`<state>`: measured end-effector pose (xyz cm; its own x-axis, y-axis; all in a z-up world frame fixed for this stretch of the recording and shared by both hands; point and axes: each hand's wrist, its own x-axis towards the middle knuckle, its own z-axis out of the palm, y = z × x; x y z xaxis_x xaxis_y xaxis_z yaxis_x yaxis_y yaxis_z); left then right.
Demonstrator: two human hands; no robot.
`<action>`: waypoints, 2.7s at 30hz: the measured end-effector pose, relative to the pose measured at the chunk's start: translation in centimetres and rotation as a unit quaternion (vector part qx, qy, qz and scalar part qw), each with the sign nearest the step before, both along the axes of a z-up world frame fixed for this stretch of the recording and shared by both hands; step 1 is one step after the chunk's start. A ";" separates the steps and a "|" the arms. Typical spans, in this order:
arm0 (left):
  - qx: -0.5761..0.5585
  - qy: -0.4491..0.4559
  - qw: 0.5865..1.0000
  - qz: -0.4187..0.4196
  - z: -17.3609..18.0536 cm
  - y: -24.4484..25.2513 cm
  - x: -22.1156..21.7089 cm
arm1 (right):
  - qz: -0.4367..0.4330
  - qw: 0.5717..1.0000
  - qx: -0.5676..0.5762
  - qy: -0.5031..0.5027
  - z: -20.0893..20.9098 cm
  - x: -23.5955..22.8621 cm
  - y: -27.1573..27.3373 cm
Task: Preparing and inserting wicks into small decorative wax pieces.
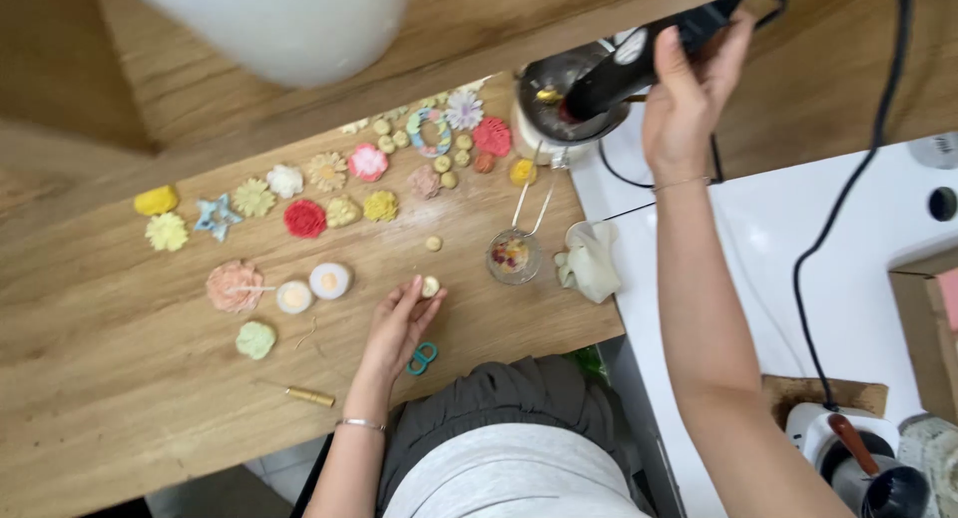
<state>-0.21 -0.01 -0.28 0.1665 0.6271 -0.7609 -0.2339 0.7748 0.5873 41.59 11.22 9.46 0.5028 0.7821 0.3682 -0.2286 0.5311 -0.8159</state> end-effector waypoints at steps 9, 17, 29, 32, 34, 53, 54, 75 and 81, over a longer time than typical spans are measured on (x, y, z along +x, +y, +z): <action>-0.039 -0.173 0.981 0.076 -1.0 0.4 0.1 | 0.032 0.998 -0.014 -0.048 -0.9 1.4 -0.4; -0.026 -0.172 0.981 0.090 -0.1 0.4 0.1 | 0.033 0.995 -0.021 -0.096 -0.4 1.6 -0.5; -0.019 -0.135 0.984 0.117 -0.7 -1.0 -1.2 | 0.066 0.984 -0.035 -0.161 -1.6 2.9 -0.2; -0.031 -0.142 0.980 0.135 -1.4 -1.4 -1.4 | 0.072 0.984 -0.023 -0.160 -1.5 3.0 -0.4; -0.033 -0.142 0.979 0.142 -1.0 -1.7 -1.6 | 0.066 0.987 -0.029 -0.146 -0.3 2.1 -0.7; -0.067 -0.166 0.975 0.129 -1.7 -3.6 -6.5 | -0.100 0.959 -0.048 -0.260 0.5 0.4 -1.6; -0.065 -0.160 0.976 0.131 -1.6 -3.2 -6.6 | -0.098 0.961 -0.046 -0.254 1.4 -0.3 -1.7; -0.092 -0.218 0.970 0.062 -1.3 -2.0 -8.6 | -0.057 0.949 -0.138 -0.278 0.2 -1.5 -4.4; -0.076 -0.199 0.971 0.110 -2.7 -2.3 -8.4 | -0.022 0.952 -0.164 -0.258 -1.0 0.6 -2.3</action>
